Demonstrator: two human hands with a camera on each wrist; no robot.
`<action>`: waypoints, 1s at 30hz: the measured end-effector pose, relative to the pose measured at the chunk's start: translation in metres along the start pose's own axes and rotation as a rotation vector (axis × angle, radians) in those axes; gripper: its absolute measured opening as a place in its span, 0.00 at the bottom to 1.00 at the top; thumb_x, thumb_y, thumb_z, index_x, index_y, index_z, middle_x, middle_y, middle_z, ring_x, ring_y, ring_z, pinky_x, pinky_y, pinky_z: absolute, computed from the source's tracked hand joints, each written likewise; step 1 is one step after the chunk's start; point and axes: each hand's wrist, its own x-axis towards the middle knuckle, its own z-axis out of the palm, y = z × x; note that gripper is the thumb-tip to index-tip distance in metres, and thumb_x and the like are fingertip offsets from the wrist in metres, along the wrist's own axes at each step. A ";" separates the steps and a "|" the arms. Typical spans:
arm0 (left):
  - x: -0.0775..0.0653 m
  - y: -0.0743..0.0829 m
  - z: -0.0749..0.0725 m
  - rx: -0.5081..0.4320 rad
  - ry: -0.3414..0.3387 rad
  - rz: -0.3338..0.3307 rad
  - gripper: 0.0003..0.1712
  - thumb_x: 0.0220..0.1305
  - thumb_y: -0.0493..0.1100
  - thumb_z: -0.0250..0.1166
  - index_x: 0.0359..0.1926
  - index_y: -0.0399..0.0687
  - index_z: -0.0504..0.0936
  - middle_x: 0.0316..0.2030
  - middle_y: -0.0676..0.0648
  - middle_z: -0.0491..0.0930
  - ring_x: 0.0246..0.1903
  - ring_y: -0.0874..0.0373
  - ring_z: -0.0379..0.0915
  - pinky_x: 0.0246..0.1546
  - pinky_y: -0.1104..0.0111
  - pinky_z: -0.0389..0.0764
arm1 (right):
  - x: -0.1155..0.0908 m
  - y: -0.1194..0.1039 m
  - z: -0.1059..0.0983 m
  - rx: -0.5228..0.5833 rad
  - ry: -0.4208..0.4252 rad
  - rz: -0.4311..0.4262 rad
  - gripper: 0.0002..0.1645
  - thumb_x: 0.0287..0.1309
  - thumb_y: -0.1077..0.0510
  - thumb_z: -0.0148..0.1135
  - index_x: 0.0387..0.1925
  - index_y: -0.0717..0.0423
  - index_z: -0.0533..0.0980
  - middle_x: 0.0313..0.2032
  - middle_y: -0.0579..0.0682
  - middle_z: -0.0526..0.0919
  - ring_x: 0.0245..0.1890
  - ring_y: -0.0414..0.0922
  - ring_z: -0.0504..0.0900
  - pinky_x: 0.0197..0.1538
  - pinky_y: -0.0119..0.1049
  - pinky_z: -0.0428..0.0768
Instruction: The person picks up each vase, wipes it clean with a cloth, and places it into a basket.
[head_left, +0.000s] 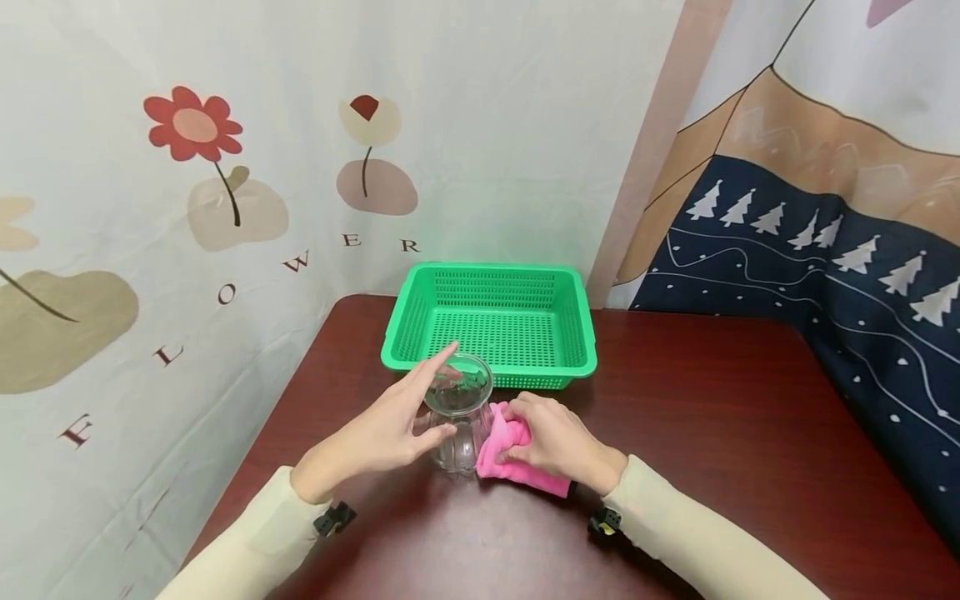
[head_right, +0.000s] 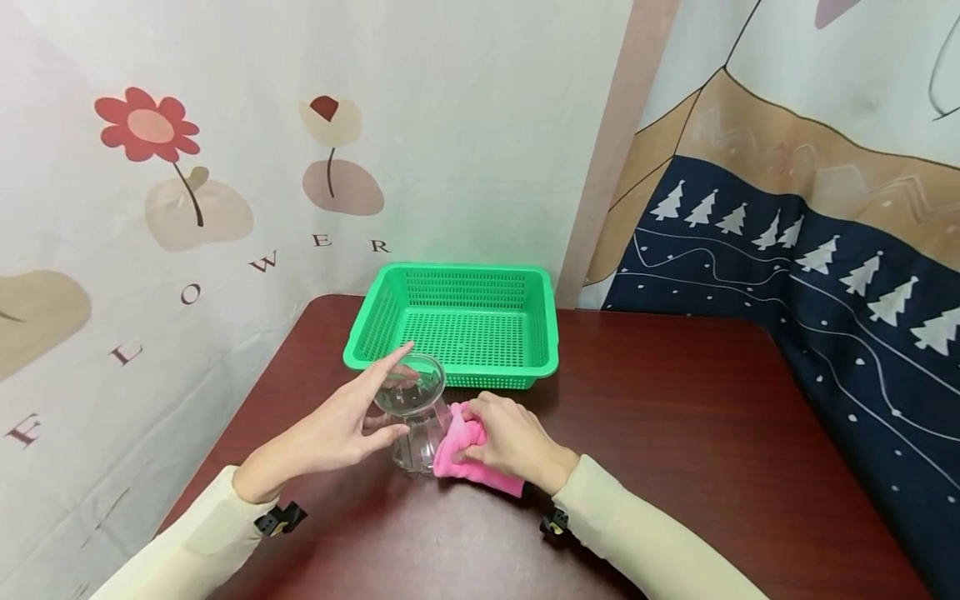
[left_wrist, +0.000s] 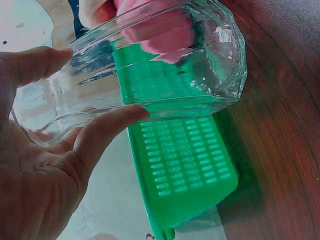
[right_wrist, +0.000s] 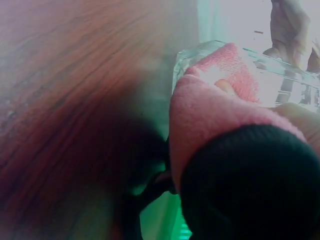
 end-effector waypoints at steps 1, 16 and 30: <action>-0.001 0.000 0.000 -0.001 -0.001 -0.002 0.66 0.75 0.35 0.79 0.97 0.54 0.44 0.78 0.39 0.76 0.74 0.41 0.80 0.52 0.52 0.96 | 0.000 0.000 0.001 -0.003 -0.012 0.007 0.26 0.51 0.51 0.98 0.46 0.52 0.90 0.37 0.41 0.83 0.34 0.35 0.74 0.35 0.27 0.77; -0.002 -0.001 0.001 0.031 0.012 0.005 0.66 0.75 0.37 0.80 0.97 0.53 0.44 0.78 0.40 0.77 0.75 0.43 0.79 0.54 0.57 0.94 | -0.004 0.000 0.007 -0.082 -0.055 0.028 0.29 0.54 0.47 0.96 0.49 0.52 0.88 0.46 0.45 0.87 0.33 0.38 0.80 0.33 0.31 0.79; -0.003 0.000 0.002 0.014 0.009 -0.007 0.66 0.76 0.38 0.79 0.97 0.53 0.43 0.79 0.41 0.76 0.77 0.43 0.79 0.56 0.59 0.94 | -0.006 0.000 0.008 -0.019 -0.041 0.036 0.31 0.55 0.51 0.96 0.55 0.57 0.89 0.49 0.48 0.89 0.39 0.41 0.86 0.44 0.36 0.89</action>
